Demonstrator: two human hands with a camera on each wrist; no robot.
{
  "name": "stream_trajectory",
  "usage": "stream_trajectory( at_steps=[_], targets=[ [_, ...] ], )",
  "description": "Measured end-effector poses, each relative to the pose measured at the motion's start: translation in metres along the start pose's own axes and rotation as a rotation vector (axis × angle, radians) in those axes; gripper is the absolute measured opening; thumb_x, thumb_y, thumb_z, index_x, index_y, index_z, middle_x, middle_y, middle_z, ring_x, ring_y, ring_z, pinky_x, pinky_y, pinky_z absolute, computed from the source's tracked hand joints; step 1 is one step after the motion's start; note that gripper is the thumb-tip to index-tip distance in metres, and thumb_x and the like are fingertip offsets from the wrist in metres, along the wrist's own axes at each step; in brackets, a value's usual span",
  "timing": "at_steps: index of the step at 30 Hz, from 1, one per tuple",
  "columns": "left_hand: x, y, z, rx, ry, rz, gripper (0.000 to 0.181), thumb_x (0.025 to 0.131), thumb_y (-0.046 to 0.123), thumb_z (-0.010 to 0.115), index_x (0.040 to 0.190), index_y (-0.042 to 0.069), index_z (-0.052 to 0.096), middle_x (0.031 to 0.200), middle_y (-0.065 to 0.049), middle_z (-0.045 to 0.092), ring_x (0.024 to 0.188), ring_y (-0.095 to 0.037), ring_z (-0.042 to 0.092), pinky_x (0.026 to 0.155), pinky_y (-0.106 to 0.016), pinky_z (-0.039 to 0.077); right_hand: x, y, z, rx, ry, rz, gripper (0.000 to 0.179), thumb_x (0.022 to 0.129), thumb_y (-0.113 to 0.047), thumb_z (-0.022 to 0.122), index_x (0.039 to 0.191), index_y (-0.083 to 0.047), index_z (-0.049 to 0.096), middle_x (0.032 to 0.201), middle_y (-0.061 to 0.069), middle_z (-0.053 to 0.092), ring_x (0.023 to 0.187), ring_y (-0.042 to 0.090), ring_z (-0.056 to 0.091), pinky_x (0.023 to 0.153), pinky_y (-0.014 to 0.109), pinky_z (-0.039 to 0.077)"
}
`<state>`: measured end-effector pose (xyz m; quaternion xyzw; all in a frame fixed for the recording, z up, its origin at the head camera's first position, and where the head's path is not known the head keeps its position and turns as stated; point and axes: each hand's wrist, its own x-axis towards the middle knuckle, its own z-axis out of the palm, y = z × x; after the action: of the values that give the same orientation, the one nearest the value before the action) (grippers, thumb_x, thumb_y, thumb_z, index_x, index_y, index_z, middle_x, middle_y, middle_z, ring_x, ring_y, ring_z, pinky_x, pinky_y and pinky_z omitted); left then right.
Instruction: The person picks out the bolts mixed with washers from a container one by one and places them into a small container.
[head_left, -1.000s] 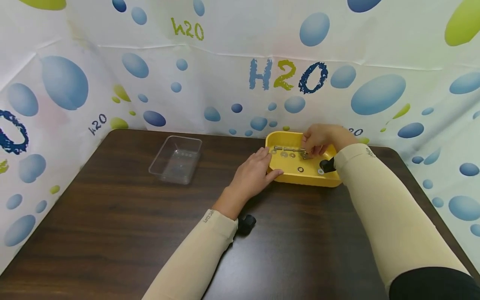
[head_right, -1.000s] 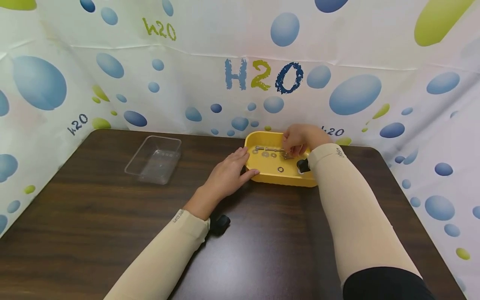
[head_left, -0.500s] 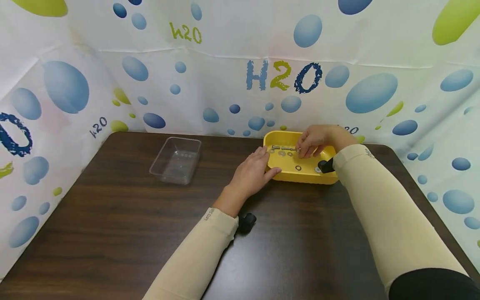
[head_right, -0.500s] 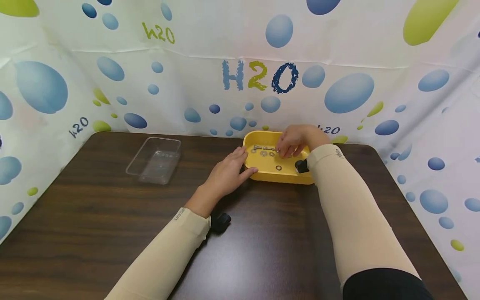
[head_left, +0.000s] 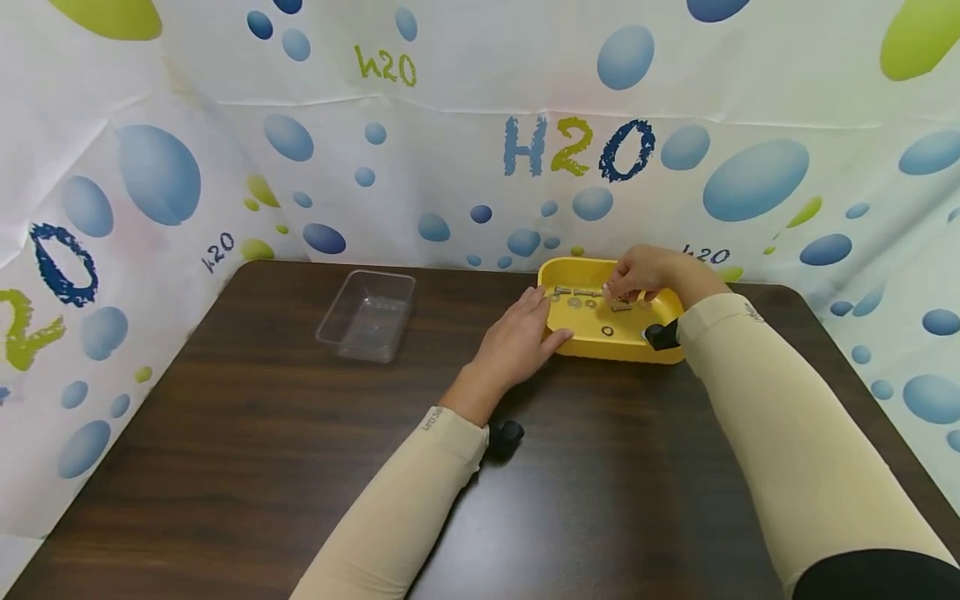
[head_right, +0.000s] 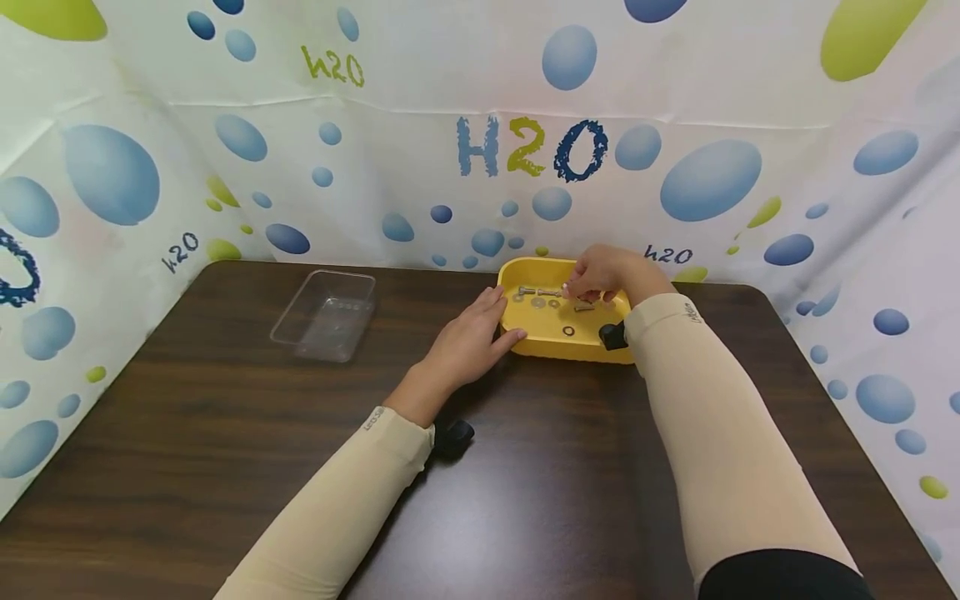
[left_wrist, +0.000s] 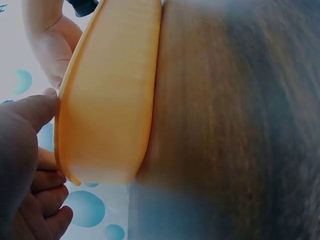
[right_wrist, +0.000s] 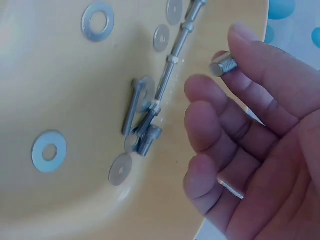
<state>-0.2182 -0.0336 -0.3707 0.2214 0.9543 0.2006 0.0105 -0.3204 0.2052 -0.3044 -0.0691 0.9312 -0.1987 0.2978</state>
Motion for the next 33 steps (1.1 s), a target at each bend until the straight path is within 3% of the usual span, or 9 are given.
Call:
stream_trajectory(
  at_steps=[5, 12, 15, 20, 27, 33],
  targets=[
    [-0.004, -0.005, -0.008, -0.002, 0.017, -0.001, 0.075, 0.099, 0.054, 0.046, 0.154, 0.006, 0.031, 0.164, -0.008, 0.023, 0.152, -0.022, 0.018, 0.121, -0.039, 0.023, 0.002, -0.01, 0.003, -0.007, 0.092, -0.088, 0.033, 0.097, -0.03, 0.064, 0.094, 0.001, 0.071, 0.077, 0.01, 0.066, 0.077, 0.023, 0.058, 0.071, 0.03, 0.053],
    [-0.016, -0.021, -0.023, -0.008, 0.063, -0.016, 0.076, 0.1, 0.054, 0.045, 0.157, 0.009, 0.023, 0.164, -0.008, 0.021, 0.152, -0.022, 0.017, 0.123, -0.041, 0.019, 0.004, -0.028, 0.01, 0.073, 0.254, -0.171, 0.034, 0.095, -0.033, 0.065, 0.11, -0.003, 0.074, 0.1, 0.016, 0.071, 0.087, 0.027, 0.06, 0.084, 0.041, 0.055],
    [-0.024, -0.034, -0.029, -0.024, 0.088, -0.021, 0.076, 0.101, 0.054, 0.044, 0.157, 0.008, 0.021, 0.164, -0.009, 0.021, 0.152, -0.022, 0.016, 0.123, -0.041, 0.016, 0.004, -0.04, 0.016, 0.112, 0.285, -0.215, 0.036, 0.095, -0.035, 0.064, 0.112, -0.005, 0.073, 0.106, 0.017, 0.07, 0.093, 0.031, 0.062, 0.089, 0.045, 0.054],
    [-0.045, -0.061, -0.041, -0.042, 0.158, -0.046, 0.074, 0.101, 0.049, 0.047, 0.156, 0.005, 0.024, 0.163, -0.012, 0.024, 0.152, -0.025, 0.019, 0.124, -0.042, 0.015, 0.001, -0.071, 0.028, 0.152, 0.356, -0.311, 0.037, 0.095, -0.039, 0.064, 0.113, -0.008, 0.073, 0.106, 0.014, 0.071, 0.102, 0.033, 0.063, 0.091, 0.043, 0.053],
    [-0.074, -0.096, -0.062, -0.056, 0.254, -0.098, 0.071, 0.101, 0.044, 0.052, 0.155, 0.004, 0.029, 0.162, -0.011, 0.026, 0.151, -0.028, 0.022, 0.123, -0.046, 0.018, -0.007, -0.119, 0.051, 0.158, 0.501, -0.459, 0.031, 0.095, -0.037, 0.065, 0.11, -0.013, 0.076, 0.103, 0.006, 0.072, 0.09, 0.023, 0.058, 0.081, 0.037, 0.053],
    [-0.097, -0.125, -0.084, -0.027, 0.332, -0.118, 0.069, 0.1, 0.038, 0.056, 0.153, 0.001, 0.031, 0.16, -0.015, 0.029, 0.149, -0.033, 0.025, 0.121, -0.05, 0.02, -0.009, -0.154, 0.079, 0.186, 0.548, -0.561, 0.03, 0.095, -0.034, 0.066, 0.113, -0.012, 0.075, 0.105, 0.004, 0.073, 0.09, 0.019, 0.061, 0.084, 0.034, 0.056]
  ],
)
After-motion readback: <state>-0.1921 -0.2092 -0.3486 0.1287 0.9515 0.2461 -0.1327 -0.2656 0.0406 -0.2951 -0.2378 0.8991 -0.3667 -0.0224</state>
